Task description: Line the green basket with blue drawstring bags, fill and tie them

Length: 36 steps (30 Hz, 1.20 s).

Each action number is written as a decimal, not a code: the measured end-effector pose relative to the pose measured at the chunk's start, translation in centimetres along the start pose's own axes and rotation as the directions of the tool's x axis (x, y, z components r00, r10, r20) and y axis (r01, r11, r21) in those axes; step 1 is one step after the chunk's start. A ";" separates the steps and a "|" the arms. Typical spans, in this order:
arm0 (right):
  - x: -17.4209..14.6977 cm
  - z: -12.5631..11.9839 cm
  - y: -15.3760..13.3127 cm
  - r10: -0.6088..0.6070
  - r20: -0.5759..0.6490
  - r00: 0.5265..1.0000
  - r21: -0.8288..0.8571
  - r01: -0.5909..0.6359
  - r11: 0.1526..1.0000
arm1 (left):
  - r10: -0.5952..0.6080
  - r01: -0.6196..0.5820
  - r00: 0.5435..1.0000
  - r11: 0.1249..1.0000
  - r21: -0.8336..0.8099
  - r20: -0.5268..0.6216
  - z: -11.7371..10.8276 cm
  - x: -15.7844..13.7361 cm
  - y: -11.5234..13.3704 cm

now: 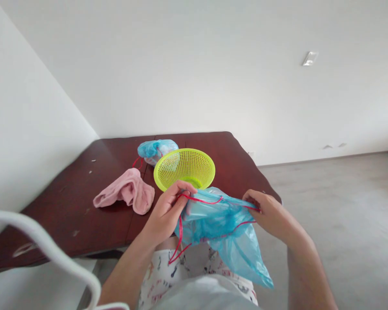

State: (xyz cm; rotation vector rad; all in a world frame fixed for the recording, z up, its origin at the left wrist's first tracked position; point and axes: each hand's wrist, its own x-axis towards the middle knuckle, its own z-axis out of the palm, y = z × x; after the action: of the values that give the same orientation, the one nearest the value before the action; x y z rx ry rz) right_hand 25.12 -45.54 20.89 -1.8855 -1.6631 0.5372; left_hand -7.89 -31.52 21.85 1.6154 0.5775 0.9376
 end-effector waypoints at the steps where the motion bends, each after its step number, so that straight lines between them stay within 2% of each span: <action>1: -0.1 -0.5 0.5 0.017 -0.031 0.999 -0.024 -0.017 1.000 | -0.007 0.008 1.000 0.999 -0.033 0.013 -0.3 0.0 -0.1; 3: -0.2 -1.6 1.3 0.048 -0.077 0.996 0.012 -0.048 0.999 | -0.013 0.015 1.000 0.997 -0.081 0.020 -0.8 0.1 -0.3; 6: -0.6 -3.4 1.6 0.071 -0.128 0.989 0.272 -0.034 0.962 | -0.009 0.007 1.000 0.990 -0.144 -0.016 -1.2 0.3 -0.7; 10: -1.9 -6.2 1.2 0.153 -0.214 0.965 0.562 -0.007 0.827 | 0.005 0.002 1.000 0.964 -0.265 0.029 -0.9 0.1 -1.0; 14: -4.3 -8.0 1.7 0.220 -0.129 0.967 0.788 -0.035 0.615 | 0.097 -0.051 0.991 0.914 -0.403 0.094 -0.5 -0.8 -1.3; 16: -5.2 -8.2 2.2 0.218 -0.117 0.969 0.837 -0.022 0.546 | 0.121 -0.084 0.988 0.939 -0.333 0.092 -0.6 -1.2 -1.3; 18: -5.4 -8.3 2.5 0.209 -0.127 0.970 0.851 -0.001 0.525 | 0.149 -0.134 0.982 0.982 -0.131 0.116 -1.0 -1.4 -1.2; 20: -5.2 -8.3 2.6 0.216 -0.153 0.964 0.857 0.021 0.515 | 0.188 -0.211 0.962 0.972 0.103 0.199 -1.6 -1.5 -1.2; 22: -4.8 -8.5 2.6 0.254 -0.209 0.944 0.858 0.052 0.510 | 0.218 -0.310 0.922 0.910 0.274 0.320 -2.1 -1.6 -1.3; 24: -4.4 -8.7 2.5 0.302 -0.291 0.908 0.851 0.102 0.515 | 0.199 -0.373 0.892 0.831 0.412 0.406 -2.6 -1.7 -1.6; 27: -4.0 -8.8 2.2 0.370 -0.371 0.852 0.848 0.148 0.509 | 0.123 -0.362 0.908 0.715 0.599 0.401 -3.0 -1.8 -1.9; 29: -3.7 -8.5 1.4 0.387 -0.389 0.836 0.852 0.167 0.495 | 0.133 -0.374 0.911 0.669 0.643 0.391 -3.0 -2.0 -1.8; 31: -3.3 -7.9 0.1 0.358 -0.400 0.844 0.850 0.195 0.488 | 0.255 -0.439 0.895 0.654 0.615 0.367 -2.6 -2.3 -1.3; 34: -2.6 -6.4 -2.4 0.256 -0.352 0.900 0.849 0.192 0.491 | 0.494 -0.550 0.830 0.645 0.531 0.260 -1.1 -3.0 -0.1; 36: -2.2 -5.3 -4.2 0.212 -0.255 0.943 0.869 0.127 0.478 | 0.541 -0.606 0.794 0.672 0.426 0.277 0.7 -3.4 0.5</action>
State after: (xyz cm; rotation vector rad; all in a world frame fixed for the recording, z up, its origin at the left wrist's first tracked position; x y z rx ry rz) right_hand 24.94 -48.17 27.49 -1.1135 -0.7961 0.8390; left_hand -9.33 -34.68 21.41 2.3988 0.2038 1.1918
